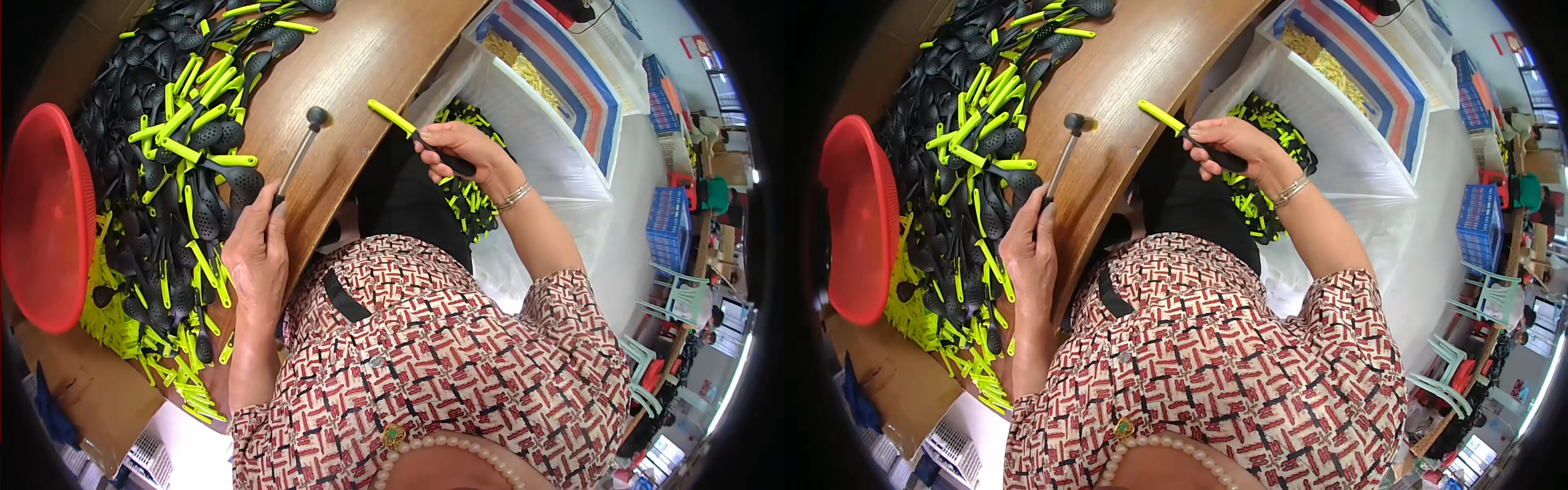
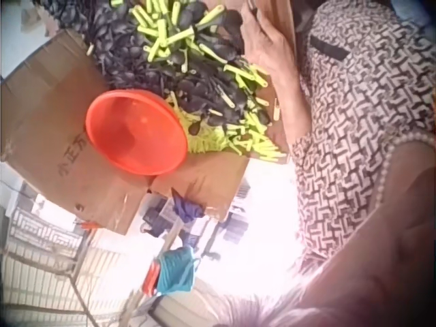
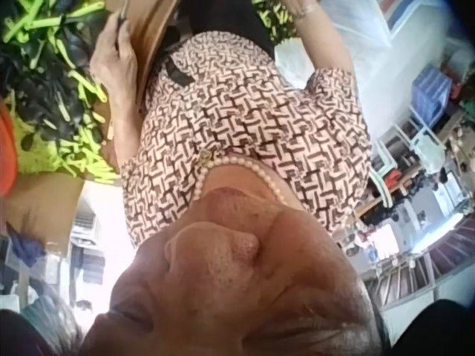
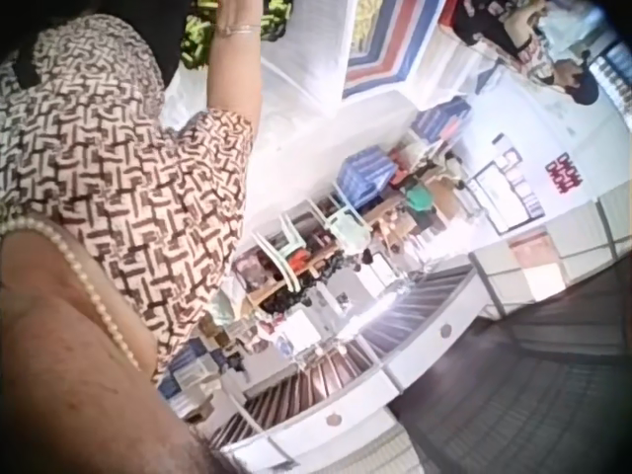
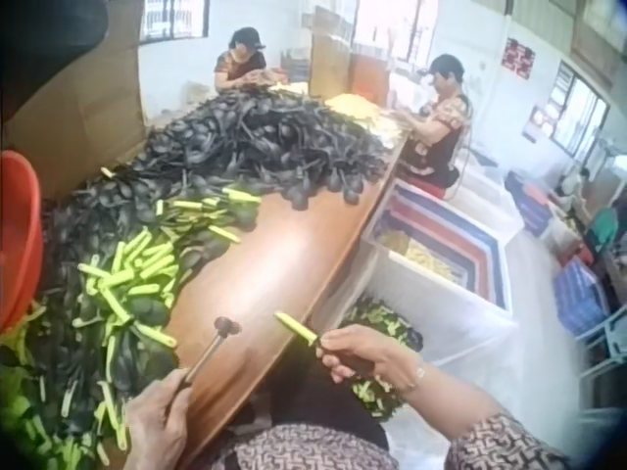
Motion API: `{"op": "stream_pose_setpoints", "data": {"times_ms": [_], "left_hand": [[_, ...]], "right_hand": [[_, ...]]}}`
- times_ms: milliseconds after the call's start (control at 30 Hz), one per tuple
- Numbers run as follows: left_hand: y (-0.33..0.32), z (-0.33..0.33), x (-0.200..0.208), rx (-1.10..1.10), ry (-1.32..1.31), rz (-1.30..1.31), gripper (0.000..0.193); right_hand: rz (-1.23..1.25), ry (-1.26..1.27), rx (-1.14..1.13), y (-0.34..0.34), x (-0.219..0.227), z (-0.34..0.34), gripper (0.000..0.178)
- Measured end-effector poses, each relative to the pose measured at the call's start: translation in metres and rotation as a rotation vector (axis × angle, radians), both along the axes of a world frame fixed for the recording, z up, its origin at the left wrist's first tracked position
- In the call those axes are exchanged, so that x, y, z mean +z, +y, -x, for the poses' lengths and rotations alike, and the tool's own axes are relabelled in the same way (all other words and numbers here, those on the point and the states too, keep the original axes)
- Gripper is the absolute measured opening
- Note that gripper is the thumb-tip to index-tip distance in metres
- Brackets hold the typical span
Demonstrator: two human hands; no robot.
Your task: The person assembles plastic utensils by attaching handle pieces onto utensil heads by hand and tapping them into place with a small hammer.
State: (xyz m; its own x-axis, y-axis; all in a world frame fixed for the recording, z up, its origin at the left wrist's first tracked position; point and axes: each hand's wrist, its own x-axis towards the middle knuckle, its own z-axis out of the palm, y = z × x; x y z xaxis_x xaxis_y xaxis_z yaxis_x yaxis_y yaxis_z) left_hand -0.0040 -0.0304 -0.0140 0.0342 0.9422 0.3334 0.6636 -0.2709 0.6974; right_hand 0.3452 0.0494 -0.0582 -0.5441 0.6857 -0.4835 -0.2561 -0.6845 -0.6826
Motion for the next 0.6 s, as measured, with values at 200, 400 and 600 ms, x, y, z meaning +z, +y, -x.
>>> {"op": "stream_pose_setpoints", "data": {"times_ms": [200,400,600], "left_hand": [[0.008,-0.032,0.015,-0.17,-0.04,-0.127,0.04],[0.013,-0.04,0.009,-0.142,0.437,-0.12,0.036],[0.015,-0.034,0.017,-0.138,-0.009,-0.006,0.032]], "right_hand": [[-0.104,-0.304,-0.068,-0.007,0.031,0.039,0.023],[-0.182,-0.404,-0.006,0.003,0.024,0.049,0.024],[-0.159,-0.356,-0.003,0.004,0.021,0.047,0.025]]}}
